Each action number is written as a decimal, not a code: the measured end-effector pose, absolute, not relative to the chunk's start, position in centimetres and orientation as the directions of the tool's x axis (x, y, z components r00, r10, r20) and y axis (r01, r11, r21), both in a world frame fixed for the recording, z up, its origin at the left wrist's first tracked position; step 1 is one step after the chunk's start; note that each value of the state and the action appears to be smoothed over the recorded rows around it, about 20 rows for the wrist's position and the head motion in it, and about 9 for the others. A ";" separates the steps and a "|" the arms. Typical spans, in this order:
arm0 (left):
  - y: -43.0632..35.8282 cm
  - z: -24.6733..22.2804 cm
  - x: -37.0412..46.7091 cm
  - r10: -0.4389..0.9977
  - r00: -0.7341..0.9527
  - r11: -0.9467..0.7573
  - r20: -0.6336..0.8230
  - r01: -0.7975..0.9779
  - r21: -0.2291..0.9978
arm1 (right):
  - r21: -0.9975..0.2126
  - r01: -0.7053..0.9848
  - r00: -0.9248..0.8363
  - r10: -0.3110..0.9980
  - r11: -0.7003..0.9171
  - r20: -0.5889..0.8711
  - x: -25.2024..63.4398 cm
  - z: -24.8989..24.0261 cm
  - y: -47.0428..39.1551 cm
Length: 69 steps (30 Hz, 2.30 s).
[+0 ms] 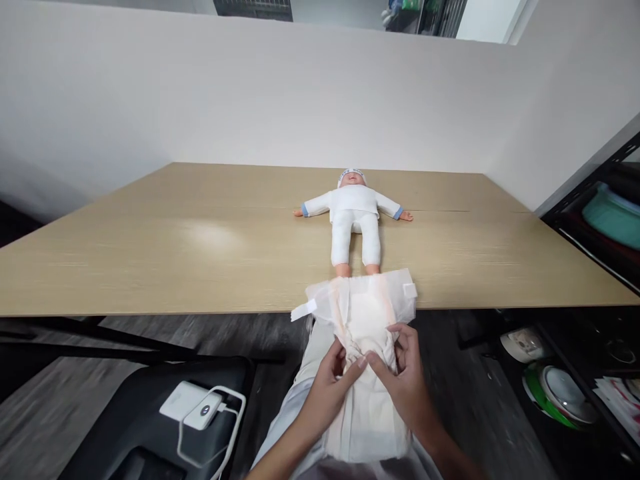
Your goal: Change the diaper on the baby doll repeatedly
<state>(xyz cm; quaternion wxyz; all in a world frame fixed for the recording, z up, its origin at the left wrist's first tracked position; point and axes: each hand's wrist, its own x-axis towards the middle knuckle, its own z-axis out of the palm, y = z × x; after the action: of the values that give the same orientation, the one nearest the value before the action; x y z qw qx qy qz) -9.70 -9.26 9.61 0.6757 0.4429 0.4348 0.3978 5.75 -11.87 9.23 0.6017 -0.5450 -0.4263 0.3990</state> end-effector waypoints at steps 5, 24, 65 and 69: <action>-9.1 7.3 -10.0 0.900 0.350 0.335 -0.261 -0.167 0.927 | -0.996 0.079 0.295 0.954 0.031 0.053 7.1 7.5 -12.4; -9.1 7.5 -10.8 0.911 0.275 0.353 -0.308 -0.133 0.926 | -0.317 0.938 0.090 0.782 0.142 0.616 15.3 6.9 -6.9; 16.8 17.5 -9.0 0.161 0.980 -0.983 0.114 0.169 -0.065 | -0.383 0.805 -0.321 0.876 0.452 0.359 6.5 10.2 -4.0; 17.3 17.5 -8.3 0.165 0.961 -0.985 0.222 0.149 0.087 | -0.390 0.805 -0.333 0.885 0.446 0.325 6.7 10.7 -3.5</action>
<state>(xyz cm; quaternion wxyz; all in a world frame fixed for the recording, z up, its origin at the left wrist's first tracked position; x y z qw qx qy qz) -8.27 17.35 17.46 0.0350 0.9896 0.0794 0.1149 6.68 -3.50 10.73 0.2508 -0.5201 -0.8126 0.0793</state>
